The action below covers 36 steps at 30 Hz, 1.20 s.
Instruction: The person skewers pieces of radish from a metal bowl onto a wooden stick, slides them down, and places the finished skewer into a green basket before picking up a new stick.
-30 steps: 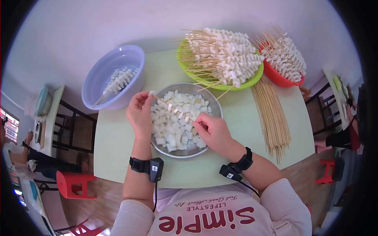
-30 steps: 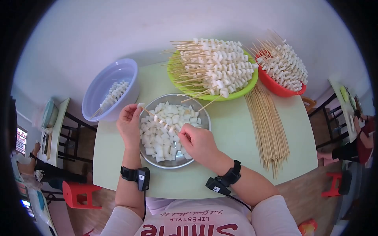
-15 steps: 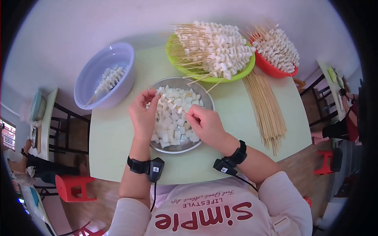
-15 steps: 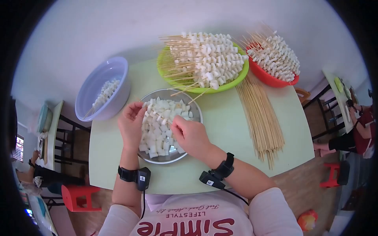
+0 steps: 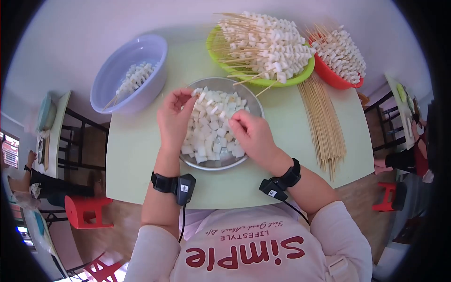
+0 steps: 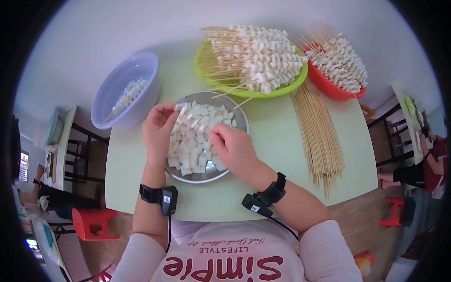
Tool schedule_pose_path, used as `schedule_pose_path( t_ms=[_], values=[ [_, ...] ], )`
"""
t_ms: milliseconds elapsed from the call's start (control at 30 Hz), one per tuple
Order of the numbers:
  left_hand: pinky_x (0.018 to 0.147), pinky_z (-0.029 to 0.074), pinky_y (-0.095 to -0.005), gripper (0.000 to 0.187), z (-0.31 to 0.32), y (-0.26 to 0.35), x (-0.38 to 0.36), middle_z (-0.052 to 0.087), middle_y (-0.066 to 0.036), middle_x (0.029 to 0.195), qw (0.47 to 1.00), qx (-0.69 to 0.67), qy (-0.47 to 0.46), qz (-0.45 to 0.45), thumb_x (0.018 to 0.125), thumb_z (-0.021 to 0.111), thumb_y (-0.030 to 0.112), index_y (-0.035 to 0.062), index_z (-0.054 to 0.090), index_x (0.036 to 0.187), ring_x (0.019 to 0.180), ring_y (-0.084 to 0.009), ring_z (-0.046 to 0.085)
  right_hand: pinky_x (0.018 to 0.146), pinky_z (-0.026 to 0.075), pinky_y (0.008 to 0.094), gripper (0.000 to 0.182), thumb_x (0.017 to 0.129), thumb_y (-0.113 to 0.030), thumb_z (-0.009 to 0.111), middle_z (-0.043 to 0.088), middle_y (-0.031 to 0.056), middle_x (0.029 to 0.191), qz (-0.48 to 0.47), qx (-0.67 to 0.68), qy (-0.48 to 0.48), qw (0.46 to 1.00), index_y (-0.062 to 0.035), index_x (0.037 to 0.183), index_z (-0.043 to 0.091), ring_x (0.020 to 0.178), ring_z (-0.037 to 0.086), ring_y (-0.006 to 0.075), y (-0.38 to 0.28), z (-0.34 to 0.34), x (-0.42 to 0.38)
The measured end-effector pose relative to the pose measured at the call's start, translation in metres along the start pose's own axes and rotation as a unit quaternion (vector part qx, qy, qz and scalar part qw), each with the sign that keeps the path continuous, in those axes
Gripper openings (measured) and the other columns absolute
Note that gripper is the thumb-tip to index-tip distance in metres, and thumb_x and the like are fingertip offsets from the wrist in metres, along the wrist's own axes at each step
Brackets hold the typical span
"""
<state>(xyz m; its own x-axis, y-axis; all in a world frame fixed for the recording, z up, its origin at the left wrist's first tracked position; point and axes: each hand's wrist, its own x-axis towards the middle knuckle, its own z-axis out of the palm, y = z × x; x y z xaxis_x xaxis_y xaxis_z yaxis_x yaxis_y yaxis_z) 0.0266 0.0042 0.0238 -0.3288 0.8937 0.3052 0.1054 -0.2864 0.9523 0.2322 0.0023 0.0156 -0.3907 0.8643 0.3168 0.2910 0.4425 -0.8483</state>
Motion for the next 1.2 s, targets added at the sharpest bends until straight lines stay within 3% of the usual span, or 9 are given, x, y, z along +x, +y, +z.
schedule_pose_path(
  t_ms=[167,233,667,733,800,867,967,1033,1200],
  values=[
    [0.082,0.048,-0.0248,0.019,-0.018,-0.002,0.003,0.065,-0.007,0.103,0.995,0.092,-0.027,0.013,0.087,0.063,-0.002,-0.0013,0.063,0.106,0.092,-0.0136,0.061,0.054,0.043,0.0327,0.013,0.094,-0.013,0.058,0.057,0.0129,0.065,0.038,0.074,0.016,0.996,-0.0023,0.088,0.054,0.055,0.055,0.0237,0.008,0.003,0.0],
    [0.079,0.048,-0.0288,0.022,-0.026,-0.003,0.004,0.064,-0.007,0.1,0.924,0.351,-0.122,0.093,0.082,0.067,0.0,0.002,0.066,0.104,0.092,-0.0179,0.061,0.053,0.042,0.0311,0.012,0.094,-0.012,0.058,0.057,0.0118,0.064,0.018,0.094,0.03,0.995,-0.002,0.089,0.053,0.054,0.053,0.0211,0.008,0.004,0.0],
    [0.076,0.047,-0.0452,0.02,-0.023,-0.029,0.005,0.06,-0.017,0.094,0.881,0.419,-0.119,0.183,0.074,0.068,0.006,0.0031,0.064,0.093,0.087,-0.039,0.058,0.053,0.044,0.0344,0.01,0.091,-0.013,0.062,0.054,0.0115,0.064,-0.054,0.007,0.056,0.997,-0.005,0.09,0.056,0.055,0.056,0.0243,-0.019,-0.022,-0.009],
    [0.072,0.047,-0.0415,0.017,-0.022,-0.025,0.004,0.062,-0.015,0.089,0.899,0.417,-0.102,0.089,0.077,0.068,0.006,0.0029,0.063,0.093,0.081,-0.0338,0.059,0.053,0.045,0.0304,0.009,0.091,-0.014,0.062,0.056,0.0074,0.066,-0.086,0.043,0.063,0.993,-0.0069,0.09,0.057,0.056,0.057,0.0181,-0.051,-0.059,-0.014],
    [0.07,0.046,-0.0347,0.013,-0.021,-0.021,0.002,0.06,-0.01,0.085,0.918,0.375,-0.101,0.081,0.082,0.066,0.005,0.0026,0.062,0.094,0.077,-0.0249,0.057,0.051,0.042,0.0244,0.006,0.093,-0.014,0.061,0.057,0.0011,0.067,-0.072,0.199,0.199,0.957,-0.0089,0.091,0.057,0.056,0.053,0.0097,-0.054,-0.12,-0.016],
    [0.069,0.045,-0.028,0.009,-0.02,-0.018,0.002,0.059,-0.005,0.08,0.935,0.334,-0.094,0.066,0.087,0.063,0.005,0.0023,0.061,0.095,0.074,-0.0159,0.056,0.047,0.034,0.021,0.009,0.097,-0.014,0.055,0.048,-0.0035,0.061,-0.025,0.109,0.406,0.907,-0.0068,0.092,0.057,0.051,0.044,0.005,-0.049,-0.195,-0.008],
    [0.064,0.046,-0.0257,0.011,-0.019,-0.02,0.005,0.062,-0.005,0.077,0.958,0.283,-0.048,0.012,0.087,0.065,0.004,-0.0018,0.06,0.095,0.069,-0.0112,0.056,0.044,0.032,0.021,0.016,0.098,-0.017,0.055,0.046,-0.0032,0.059,0.013,0.055,0.505,0.861,-0.0055,0.087,0.054,0.048,0.041,0.0056,0.066,-0.297,-0.046],
    [0.066,0.046,-0.025,0.012,-0.019,-0.021,0.006,0.062,-0.005,0.078,0.969,0.243,-0.048,0.01,0.087,0.064,0.003,-0.0026,0.06,0.096,0.071,-0.011,0.057,0.042,0.03,0.0215,0.017,0.098,-0.017,0.055,0.046,-0.0031,0.058,0.086,0.07,0.557,0.823,-0.0051,0.086,0.053,0.046,0.04,0.0054,0.092,-0.282,-0.076],
    [0.079,0.048,-0.0228,0.016,-0.022,-0.021,0.007,0.062,-0.003,0.089,0.981,0.184,-0.061,-0.026,0.091,0.061,0.004,-0.0029,0.06,0.106,0.085,-0.01,0.061,0.045,0.035,0.023,0.01,0.096,-0.011,0.056,0.049,-0.0019,0.062,0.069,0.011,0.39,0.918,-0.0055,0.087,0.054,0.052,0.046,0.0058,0.041,-0.153,-0.099]
  ],
)
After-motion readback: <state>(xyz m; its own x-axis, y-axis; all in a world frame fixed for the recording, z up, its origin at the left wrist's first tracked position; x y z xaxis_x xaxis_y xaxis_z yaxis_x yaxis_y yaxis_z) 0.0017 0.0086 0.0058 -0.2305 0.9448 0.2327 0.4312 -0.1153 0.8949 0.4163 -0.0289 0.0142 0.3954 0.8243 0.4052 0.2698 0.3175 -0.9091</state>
